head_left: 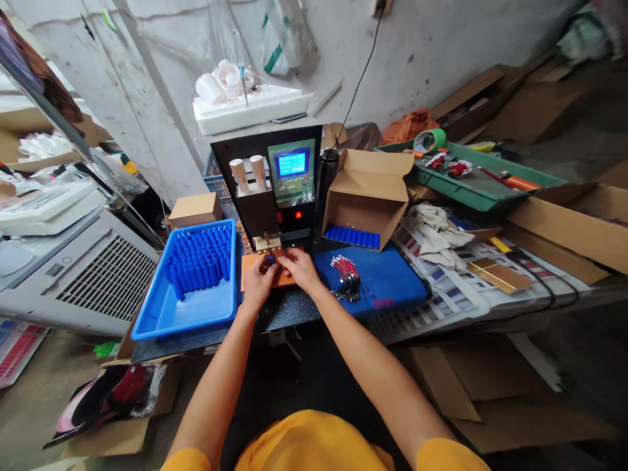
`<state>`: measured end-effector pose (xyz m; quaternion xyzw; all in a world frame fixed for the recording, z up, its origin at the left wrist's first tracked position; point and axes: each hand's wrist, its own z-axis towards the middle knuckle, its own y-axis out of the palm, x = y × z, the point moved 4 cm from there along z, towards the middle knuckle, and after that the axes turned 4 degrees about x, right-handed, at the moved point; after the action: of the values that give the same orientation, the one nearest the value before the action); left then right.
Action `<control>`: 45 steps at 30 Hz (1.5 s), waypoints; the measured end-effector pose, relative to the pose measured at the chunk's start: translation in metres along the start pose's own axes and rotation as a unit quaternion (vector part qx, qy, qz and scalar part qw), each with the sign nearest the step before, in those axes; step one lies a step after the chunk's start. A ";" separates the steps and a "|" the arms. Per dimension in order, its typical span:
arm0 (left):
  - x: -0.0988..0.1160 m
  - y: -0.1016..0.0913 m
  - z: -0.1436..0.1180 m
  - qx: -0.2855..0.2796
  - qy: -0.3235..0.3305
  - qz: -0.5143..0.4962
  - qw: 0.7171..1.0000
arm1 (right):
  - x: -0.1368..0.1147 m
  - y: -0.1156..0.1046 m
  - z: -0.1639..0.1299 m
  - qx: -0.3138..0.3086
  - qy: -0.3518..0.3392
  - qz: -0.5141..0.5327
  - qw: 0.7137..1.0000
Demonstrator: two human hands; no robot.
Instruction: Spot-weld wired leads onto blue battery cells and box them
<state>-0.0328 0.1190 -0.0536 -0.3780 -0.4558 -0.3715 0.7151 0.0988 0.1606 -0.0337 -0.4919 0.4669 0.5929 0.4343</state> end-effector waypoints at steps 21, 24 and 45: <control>0.014 -0.020 -0.048 0.044 0.150 0.167 0.974 | 0.013 0.007 -0.006 0.029 0.023 -0.027 0.999; 0.017 -0.013 -0.050 0.051 0.168 0.220 0.959 | 0.015 0.007 -0.005 0.047 0.015 -0.049 0.998; 0.010 -0.021 -0.026 -0.046 0.093 0.118 0.988 | 0.001 0.002 -0.015 -0.139 -0.033 -0.069 0.987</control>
<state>-0.0384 0.0849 -0.0478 -0.4254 -0.3224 -0.3388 0.7748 0.0993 0.1456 -0.0357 -0.5589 0.3304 0.6361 0.4169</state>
